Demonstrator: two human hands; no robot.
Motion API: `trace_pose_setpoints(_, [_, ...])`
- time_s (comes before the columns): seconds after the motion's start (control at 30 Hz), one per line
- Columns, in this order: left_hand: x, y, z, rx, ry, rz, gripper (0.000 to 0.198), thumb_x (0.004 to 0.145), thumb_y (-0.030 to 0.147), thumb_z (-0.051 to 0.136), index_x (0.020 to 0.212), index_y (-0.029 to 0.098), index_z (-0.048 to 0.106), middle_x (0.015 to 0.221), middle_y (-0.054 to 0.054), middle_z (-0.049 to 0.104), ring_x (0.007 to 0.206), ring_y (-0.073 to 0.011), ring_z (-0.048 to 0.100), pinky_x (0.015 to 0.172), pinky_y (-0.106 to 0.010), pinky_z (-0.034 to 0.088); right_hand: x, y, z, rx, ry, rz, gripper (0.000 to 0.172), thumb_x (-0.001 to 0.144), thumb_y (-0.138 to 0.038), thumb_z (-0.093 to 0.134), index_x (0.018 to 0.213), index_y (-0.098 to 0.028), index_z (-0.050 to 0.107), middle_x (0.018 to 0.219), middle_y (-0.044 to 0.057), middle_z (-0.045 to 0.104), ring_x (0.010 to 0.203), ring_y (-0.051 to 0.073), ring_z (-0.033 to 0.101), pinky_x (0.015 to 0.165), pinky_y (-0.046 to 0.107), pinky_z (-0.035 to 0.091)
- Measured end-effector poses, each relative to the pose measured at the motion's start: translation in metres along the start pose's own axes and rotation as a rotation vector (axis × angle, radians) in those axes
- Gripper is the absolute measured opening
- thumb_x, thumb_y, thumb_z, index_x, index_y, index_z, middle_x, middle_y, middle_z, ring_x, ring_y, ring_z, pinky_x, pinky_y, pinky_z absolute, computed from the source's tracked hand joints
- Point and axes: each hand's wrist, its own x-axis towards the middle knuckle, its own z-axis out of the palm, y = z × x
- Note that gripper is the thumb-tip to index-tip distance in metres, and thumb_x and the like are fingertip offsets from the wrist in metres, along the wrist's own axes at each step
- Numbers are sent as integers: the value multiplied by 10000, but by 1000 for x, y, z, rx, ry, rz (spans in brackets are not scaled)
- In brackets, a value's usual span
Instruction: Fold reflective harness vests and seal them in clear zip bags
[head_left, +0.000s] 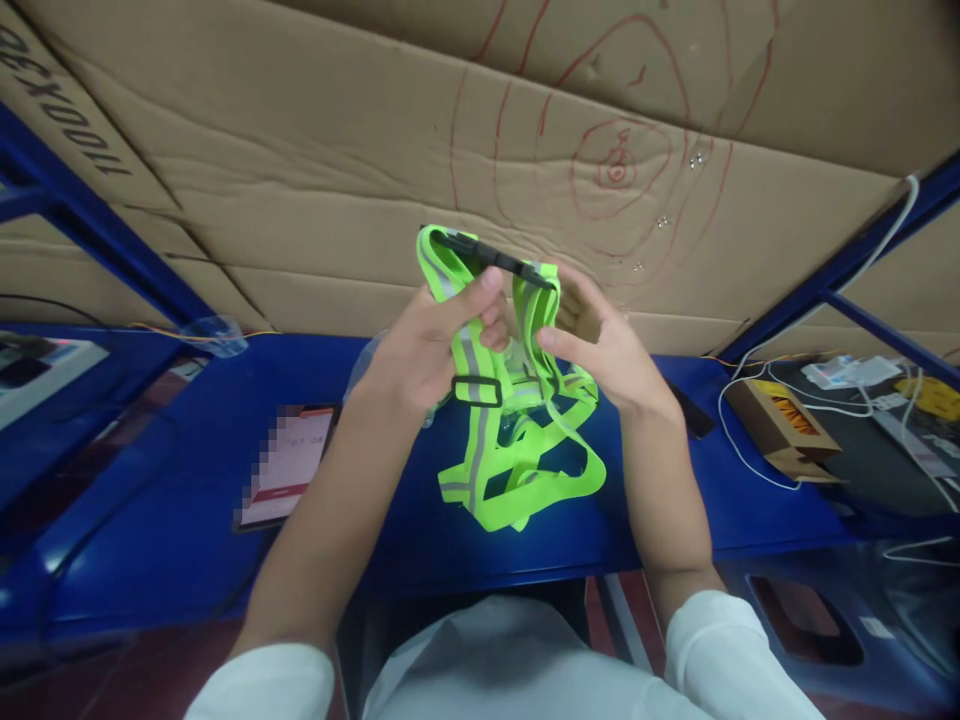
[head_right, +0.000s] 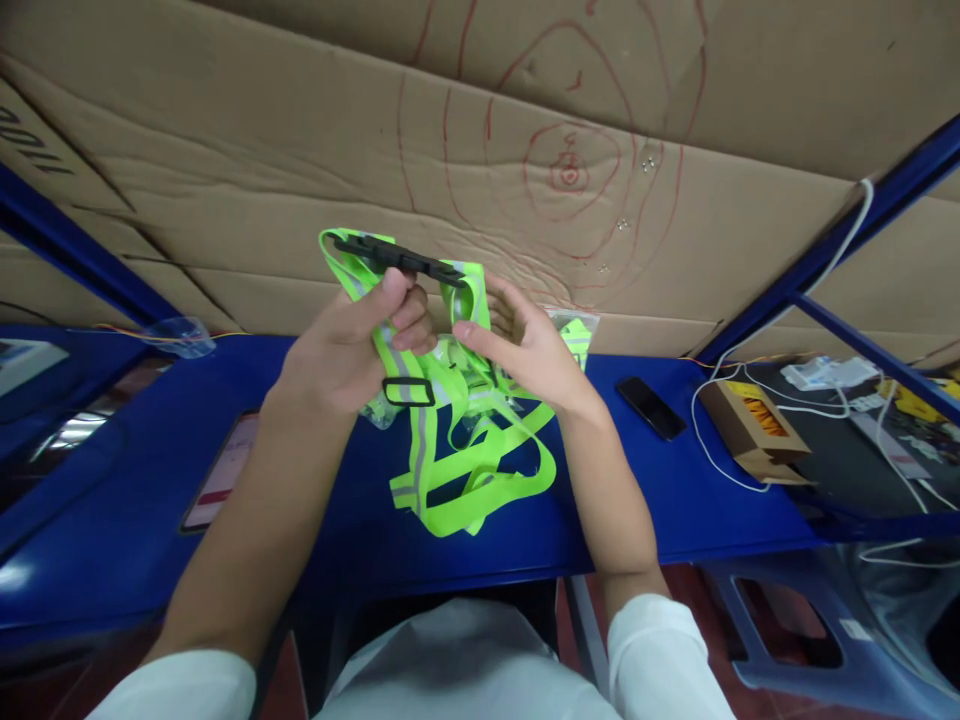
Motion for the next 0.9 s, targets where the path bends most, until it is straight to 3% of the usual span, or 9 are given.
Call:
trace_pose_setpoints(0.13, [-2, 2, 5, 9, 32, 31, 543, 732, 548, 931, 699, 184, 530, 603, 58, 411, 495, -63, 407, 509, -232, 406, 4, -1, 14, 235, 49, 112, 517, 905, -649, 724, 1256, -276, 653, 1353, 40, 713, 1293, 254, 668, 1157, 455, 552])
trace_pose_setpoints(0.23, [-3, 0, 5, 105, 93, 48, 472, 774, 566, 894, 758, 188, 613, 613, 35, 486, 516, -90, 474, 546, -255, 449, 5, -3, 19, 261, 76, 108, 572, 870, -664, 757, 1281, -287, 627, 1365, 32, 705, 1313, 254, 655, 1154, 445, 552])
trace_pose_setpoints(0.37, [-1, -4, 2, 213, 150, 147, 346, 826, 518, 858, 876, 202, 728, 811, -27, 690, 574, -109, 559, 586, -272, 483, 4, -2, 21, 228, 70, 91, 593, 847, -669, 781, 1278, -297, 614, 1356, 45, 709, 1326, 271, 648, 1171, 476, 539])
trace_pose_setpoints(0.5, [3, -10, -1, 279, 221, 167, 291, 826, 474, 855, 876, 205, 756, 827, -40, 732, 648, -149, 639, 588, -270, 506, 6, 2, 22, 248, 101, 105, 620, 827, -622, 827, 1309, -306, 598, 1363, 38, 708, 1284, 264, 676, 1138, 458, 568])
trace_pose_setpoints(0.6, [5, -15, -2, 293, 233, 141, 344, 807, 498, 861, 956, 200, 774, 916, -55, 773, 792, -195, 721, 698, -293, 581, 8, 5, 22, 218, 117, 88, 615, 863, -642, 781, 1346, -304, 606, 1390, 38, 698, 1318, 257, 654, 1150, 434, 554])
trace_pose_setpoints(0.77, [8, -23, -2, 283, 239, 207, 414, 794, 468, 884, 1098, 208, 781, 1183, -72, 790, 1196, -271, 721, 1034, -366, 583, 8, 9, 26, -64, 205, -25, 444, 1052, -610, 501, 1250, -270, 707, 1346, 69, 708, 1353, 279, 615, 1203, 481, 468])
trace_pose_setpoints(0.83, [9, -27, -2, 246, 218, 198, 393, 810, 449, 878, 1111, 215, 785, 1201, -75, 789, 1233, -279, 713, 1088, -390, 563, 5, 10, 28, -296, 331, -47, 427, 1076, -569, 458, 1194, -257, 723, 1330, 97, 695, 1373, 296, 579, 1222, 508, 419])
trace_pose_setpoints(0.9, [10, -30, -1, 214, 216, 191, 364, 820, 426, 876, 1104, 214, 790, 1186, -74, 793, 1227, -280, 719, 1105, -402, 558, 2, 9, 29, -473, 448, -25, 376, 1066, -536, 496, 1124, -240, 721, 1231, 120, 703, 1273, 306, 615, 1166, 520, 450])
